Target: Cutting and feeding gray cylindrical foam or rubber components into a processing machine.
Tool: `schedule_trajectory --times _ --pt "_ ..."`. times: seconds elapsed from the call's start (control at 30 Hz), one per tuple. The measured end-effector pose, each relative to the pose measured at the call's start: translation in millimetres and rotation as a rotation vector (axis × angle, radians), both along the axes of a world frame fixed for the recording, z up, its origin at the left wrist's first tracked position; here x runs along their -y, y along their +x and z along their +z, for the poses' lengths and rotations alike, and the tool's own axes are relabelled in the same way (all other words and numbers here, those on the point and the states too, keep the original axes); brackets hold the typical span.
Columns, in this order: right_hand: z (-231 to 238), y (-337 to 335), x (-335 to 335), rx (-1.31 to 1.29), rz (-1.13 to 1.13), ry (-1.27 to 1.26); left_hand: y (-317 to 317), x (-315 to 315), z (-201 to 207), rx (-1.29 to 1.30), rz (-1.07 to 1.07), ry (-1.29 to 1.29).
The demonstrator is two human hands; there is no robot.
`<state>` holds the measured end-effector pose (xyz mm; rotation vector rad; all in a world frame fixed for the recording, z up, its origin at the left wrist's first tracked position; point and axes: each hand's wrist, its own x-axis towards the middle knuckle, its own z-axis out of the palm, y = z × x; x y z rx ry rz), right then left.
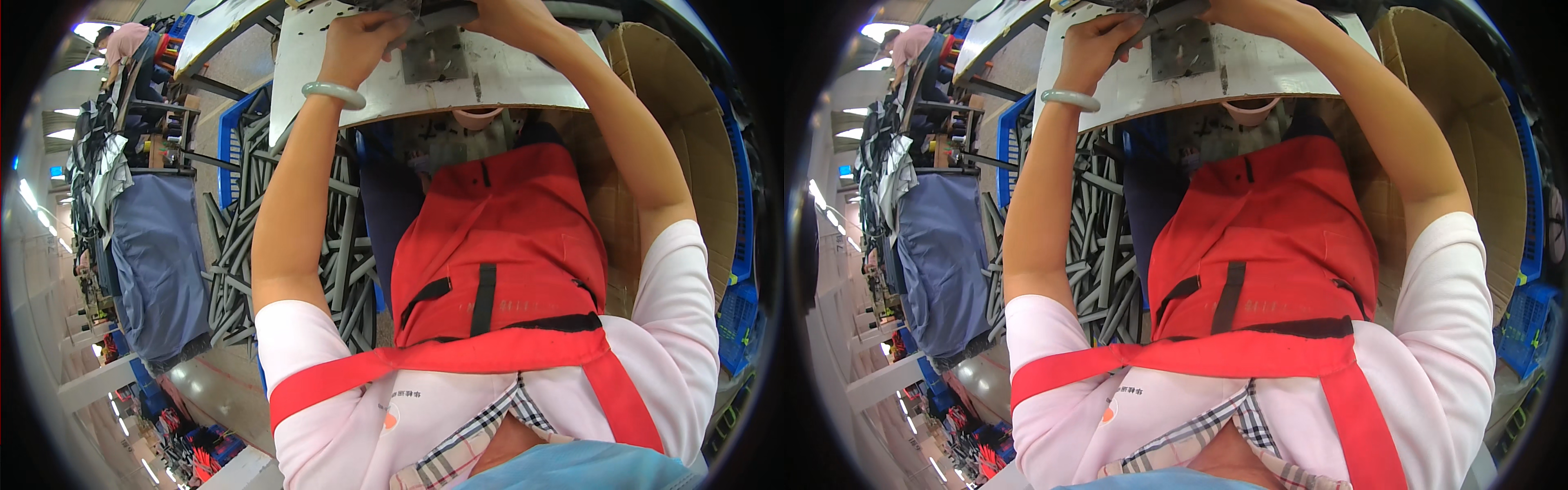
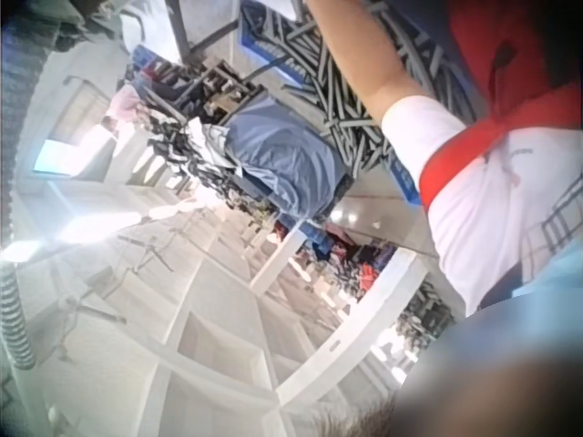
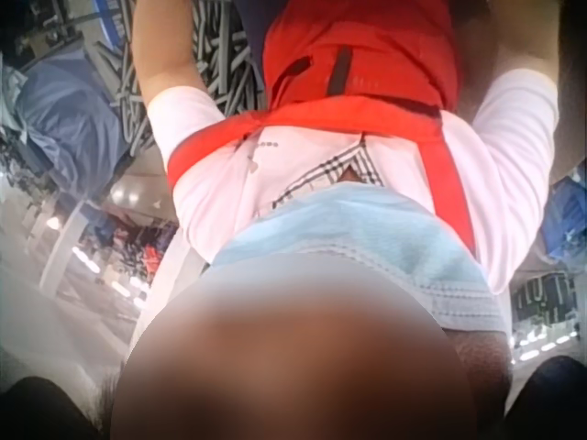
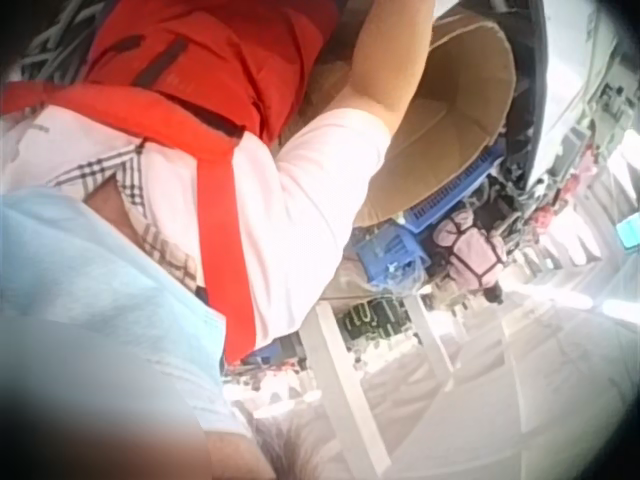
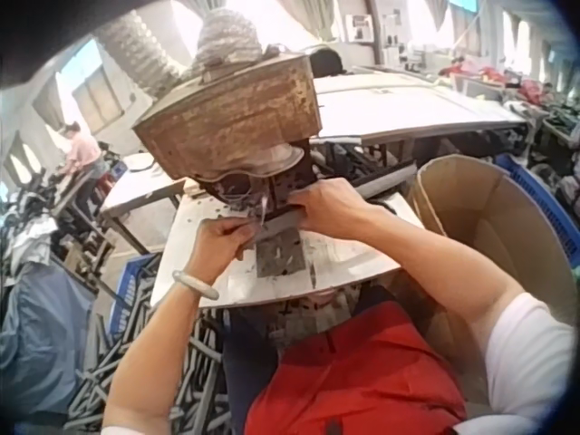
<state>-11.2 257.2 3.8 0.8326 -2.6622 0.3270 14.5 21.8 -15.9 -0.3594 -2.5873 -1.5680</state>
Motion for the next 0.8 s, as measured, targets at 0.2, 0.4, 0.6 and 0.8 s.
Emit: schedule_trajectory --times 0.2,0.4,0.6,0.8 --pt "18.8 43.0 5.0 0.091 -0.06 -0.139 26.7 -6.3 21.5 0.132 0.022 0.074" --pt "-0.8 28.5 -1.2 0.041 0.262 -0.358 17.0 6.9 5.0 0.153 -0.071 0.148" --pt "7.2 24.7 5.1 0.141 -0.08 -0.053 10.9 -4.2 4.7 0.096 0.018 0.095" --pt "7.7 23.0 7.8 0.104 -0.08 -0.045 14.2 -4.4 10.6 0.13 0.1 0.041"
